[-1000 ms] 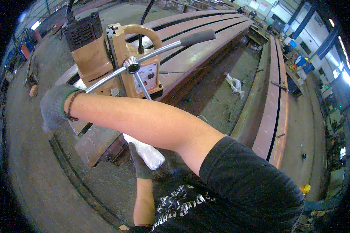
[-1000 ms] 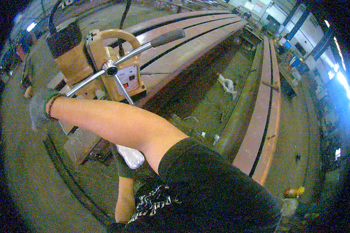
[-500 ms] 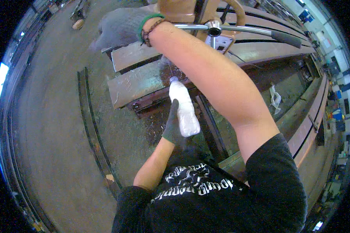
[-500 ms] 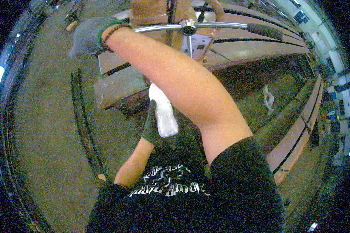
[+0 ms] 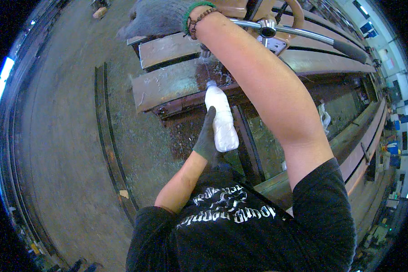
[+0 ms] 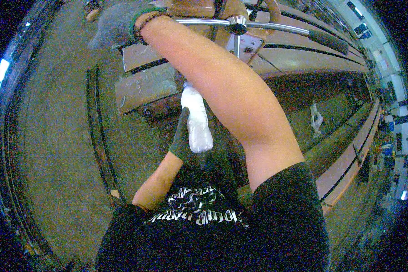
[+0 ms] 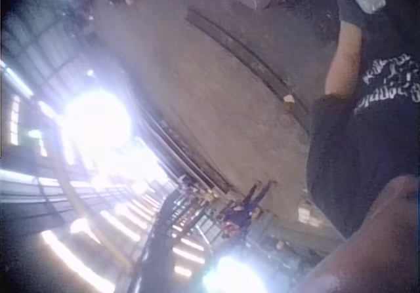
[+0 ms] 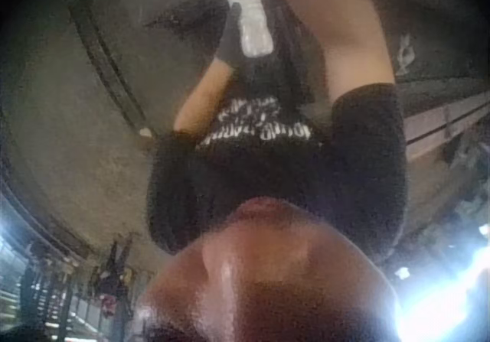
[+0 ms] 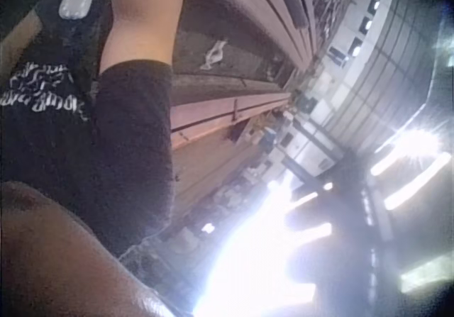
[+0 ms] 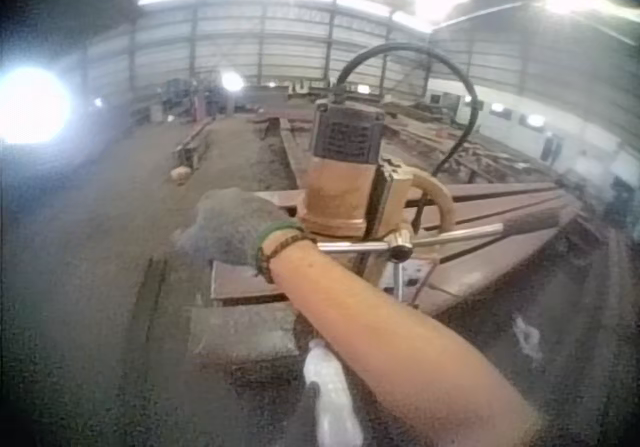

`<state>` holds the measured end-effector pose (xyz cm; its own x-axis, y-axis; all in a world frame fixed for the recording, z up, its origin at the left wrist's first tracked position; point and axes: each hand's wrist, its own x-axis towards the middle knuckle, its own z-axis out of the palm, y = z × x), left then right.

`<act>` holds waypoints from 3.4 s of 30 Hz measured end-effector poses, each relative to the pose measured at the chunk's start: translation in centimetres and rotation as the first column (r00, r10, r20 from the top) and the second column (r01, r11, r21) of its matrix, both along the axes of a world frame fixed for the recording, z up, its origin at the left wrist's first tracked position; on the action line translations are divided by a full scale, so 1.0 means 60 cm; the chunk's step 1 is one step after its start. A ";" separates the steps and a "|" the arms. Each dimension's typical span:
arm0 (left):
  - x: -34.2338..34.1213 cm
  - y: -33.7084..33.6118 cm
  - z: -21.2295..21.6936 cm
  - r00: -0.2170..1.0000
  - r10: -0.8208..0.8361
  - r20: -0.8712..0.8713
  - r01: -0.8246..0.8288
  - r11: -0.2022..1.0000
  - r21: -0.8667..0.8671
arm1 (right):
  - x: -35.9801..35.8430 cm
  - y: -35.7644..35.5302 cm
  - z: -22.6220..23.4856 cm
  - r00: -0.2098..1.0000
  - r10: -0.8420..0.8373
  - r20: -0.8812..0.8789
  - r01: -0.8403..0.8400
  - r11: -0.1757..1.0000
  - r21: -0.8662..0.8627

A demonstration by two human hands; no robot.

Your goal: The person operates a drill press to drill holes into a metal beam. They repeatedly apply liquid from a white bottle to the drilling site, likely as a coolant or lubricant, and reposition the beam to drill multiple holes along its length.

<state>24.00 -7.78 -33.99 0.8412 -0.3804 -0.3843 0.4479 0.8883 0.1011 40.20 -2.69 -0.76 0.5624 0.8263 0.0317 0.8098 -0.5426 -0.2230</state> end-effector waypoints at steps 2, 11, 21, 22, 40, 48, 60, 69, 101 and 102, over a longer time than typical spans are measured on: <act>0.000 0.001 0.002 1.000 -0.017 -0.003 0.017 0.999 -0.030 | 0.016 0.008 -0.015 0.999 -0.025 0.022 0.026 1.000 -0.007; -0.002 0.000 0.001 1.000 0.003 -0.014 -0.003 1.000 -0.028 | 0.002 -0.006 -0.006 0.999 0.013 0.031 -0.014 0.999 0.033; -0.002 0.004 -0.008 1.000 -0.021 -0.015 0.022 0.999 0.030 | 0.067 0.049 -0.086 0.991 -0.056 0.119 0.036 0.986 0.165; -0.002 0.004 -0.014 1.000 -0.016 -0.018 0.015 1.000 -0.016 | 0.066 0.048 -0.084 0.991 -0.053 0.120 0.032 0.985 0.171; 0.003 0.006 -0.032 1.000 0.004 -0.002 -0.005 0.997 -0.076 | 0.058 0.042 -0.079 0.992 -0.097 0.075 0.088 0.990 0.110; 0.003 0.011 -0.011 0.999 -0.027 0.039 0.029 0.999 -0.039 | 0.045 0.032 -0.068 0.998 -0.038 0.054 0.032 0.993 0.113; 0.000 0.003 -0.007 1.000 -0.015 0.003 0.015 0.998 -0.055 | 0.026 0.022 -0.053 0.945 0.152 0.290 -0.147 0.988 -0.039; 0.004 0.002 -0.011 0.999 -0.039 0.034 0.042 0.996 -0.084 | 0.029 0.016 -0.053 0.756 0.363 0.546 -0.250 0.929 -0.272; -0.001 0.001 0.009 1.000 -0.010 0.009 0.010 1.000 -0.011 | 0.080 0.050 -0.108 0.998 -0.071 0.004 0.070 0.996 0.054; -0.002 0.001 0.013 1.000 -0.009 0.009 0.009 1.000 0.006 | 0.078 0.048 -0.108 0.996 -0.084 -0.004 0.084 0.995 0.059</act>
<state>23.89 -7.70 -33.21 0.8413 -0.3860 -0.3785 0.4551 0.8836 0.1103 44.85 0.21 -7.27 0.6296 0.7730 0.0777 0.7617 -0.5944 -0.2580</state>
